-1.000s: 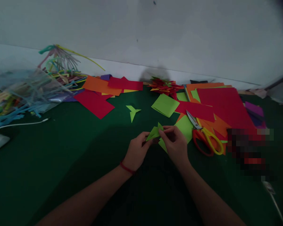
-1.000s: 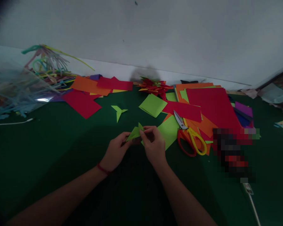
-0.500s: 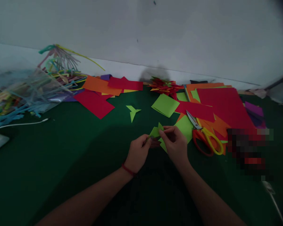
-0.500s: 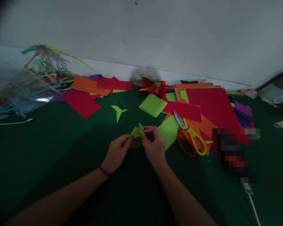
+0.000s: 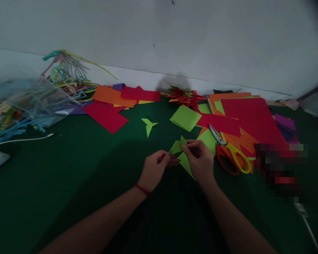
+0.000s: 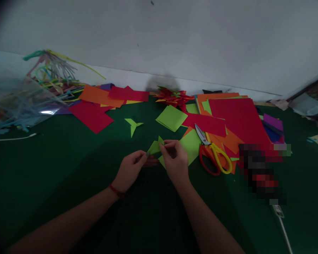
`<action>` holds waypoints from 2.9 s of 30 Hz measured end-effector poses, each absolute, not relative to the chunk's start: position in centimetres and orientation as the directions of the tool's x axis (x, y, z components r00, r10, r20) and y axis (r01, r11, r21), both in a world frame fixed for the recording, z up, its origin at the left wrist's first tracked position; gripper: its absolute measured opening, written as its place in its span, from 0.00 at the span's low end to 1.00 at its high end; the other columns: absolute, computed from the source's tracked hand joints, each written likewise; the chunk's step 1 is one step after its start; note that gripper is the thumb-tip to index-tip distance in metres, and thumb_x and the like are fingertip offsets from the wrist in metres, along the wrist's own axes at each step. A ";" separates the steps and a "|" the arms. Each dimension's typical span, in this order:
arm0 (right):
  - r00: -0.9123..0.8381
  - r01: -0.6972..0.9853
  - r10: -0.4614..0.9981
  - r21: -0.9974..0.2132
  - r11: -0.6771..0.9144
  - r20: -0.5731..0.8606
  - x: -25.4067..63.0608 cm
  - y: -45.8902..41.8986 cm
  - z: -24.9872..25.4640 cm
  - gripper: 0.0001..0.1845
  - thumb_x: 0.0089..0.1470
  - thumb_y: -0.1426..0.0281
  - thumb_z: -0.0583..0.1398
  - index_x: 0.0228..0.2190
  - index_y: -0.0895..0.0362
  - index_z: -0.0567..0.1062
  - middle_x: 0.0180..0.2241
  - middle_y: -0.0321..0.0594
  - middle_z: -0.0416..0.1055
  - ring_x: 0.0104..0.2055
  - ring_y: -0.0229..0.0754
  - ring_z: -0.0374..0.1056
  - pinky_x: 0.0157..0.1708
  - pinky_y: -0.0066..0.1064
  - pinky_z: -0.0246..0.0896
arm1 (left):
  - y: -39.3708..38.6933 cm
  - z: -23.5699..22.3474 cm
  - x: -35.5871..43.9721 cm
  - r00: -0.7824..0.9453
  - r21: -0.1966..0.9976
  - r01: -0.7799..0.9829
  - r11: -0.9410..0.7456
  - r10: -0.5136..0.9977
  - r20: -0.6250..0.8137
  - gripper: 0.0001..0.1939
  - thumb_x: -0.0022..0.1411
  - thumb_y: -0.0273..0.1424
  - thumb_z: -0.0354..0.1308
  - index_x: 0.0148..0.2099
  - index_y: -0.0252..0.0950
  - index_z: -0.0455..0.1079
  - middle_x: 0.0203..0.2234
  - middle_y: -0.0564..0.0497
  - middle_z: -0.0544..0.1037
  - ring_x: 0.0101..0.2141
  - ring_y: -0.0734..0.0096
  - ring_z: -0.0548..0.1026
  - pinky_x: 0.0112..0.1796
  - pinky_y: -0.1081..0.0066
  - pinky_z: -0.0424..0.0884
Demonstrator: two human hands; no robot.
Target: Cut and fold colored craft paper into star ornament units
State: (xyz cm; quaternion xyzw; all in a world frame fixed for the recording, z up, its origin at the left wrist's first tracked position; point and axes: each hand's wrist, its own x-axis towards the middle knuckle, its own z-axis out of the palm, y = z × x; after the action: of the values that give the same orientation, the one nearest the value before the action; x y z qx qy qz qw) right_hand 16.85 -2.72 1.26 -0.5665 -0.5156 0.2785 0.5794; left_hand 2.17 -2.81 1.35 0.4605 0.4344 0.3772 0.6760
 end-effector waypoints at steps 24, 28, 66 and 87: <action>0.355 0.222 0.895 -0.954 0.200 0.270 17.1 -2.5 1.6 0.07 0.46 0.69 0.62 0.24 0.56 0.68 0.31 0.37 0.68 0.33 0.38 0.68 0.33 0.32 0.66 | -2.7 1.1 2.1 0.337 0.967 -0.090 0.236 0.921 -0.194 0.12 0.61 0.36 0.48 0.35 0.33 0.66 0.29 0.48 0.77 0.33 0.69 0.77 0.38 0.67 0.72; 0.360 0.196 0.903 -0.965 0.174 0.236 17.2 -2.6 1.7 0.07 0.46 0.69 0.62 0.24 0.56 0.67 0.32 0.38 0.69 0.33 0.38 0.68 0.33 0.33 0.67 | -2.9 2.2 1.8 0.299 0.988 0.152 -0.010 0.953 -0.036 0.11 0.62 0.35 0.48 0.33 0.35 0.67 0.29 0.51 0.78 0.31 0.71 0.76 0.34 0.71 0.71; 0.079 0.006 0.988 -0.991 -0.136 -0.135 15.8 -3.0 1.5 0.12 0.43 0.61 0.63 0.22 0.56 0.68 0.21 0.32 0.68 0.23 0.36 0.64 0.24 0.28 0.59 | -2.6 2.2 1.9 0.332 0.993 0.081 0.091 0.937 -0.113 0.09 0.60 0.35 0.50 0.33 0.35 0.67 0.26 0.52 0.77 0.29 0.70 0.77 0.32 0.70 0.73; -0.069 -0.205 0.978 -0.957 -0.207 -0.197 16.4 -3.2 2.2 0.10 0.43 0.64 0.64 0.25 0.54 0.68 0.21 0.31 0.67 0.20 0.35 0.63 0.19 0.27 0.58 | -2.1 1.9 1.8 0.505 0.982 -0.050 0.182 0.853 -0.133 0.10 0.57 0.28 0.53 0.42 0.33 0.67 0.30 0.50 0.76 0.31 0.71 0.75 0.37 0.68 0.71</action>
State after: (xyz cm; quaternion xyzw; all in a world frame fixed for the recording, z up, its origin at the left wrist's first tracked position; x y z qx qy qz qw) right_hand 16.43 -3.17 2.20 -0.4805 -0.4021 0.6104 0.4845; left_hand 1.79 -2.09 1.86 0.5450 0.3684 0.3345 0.6748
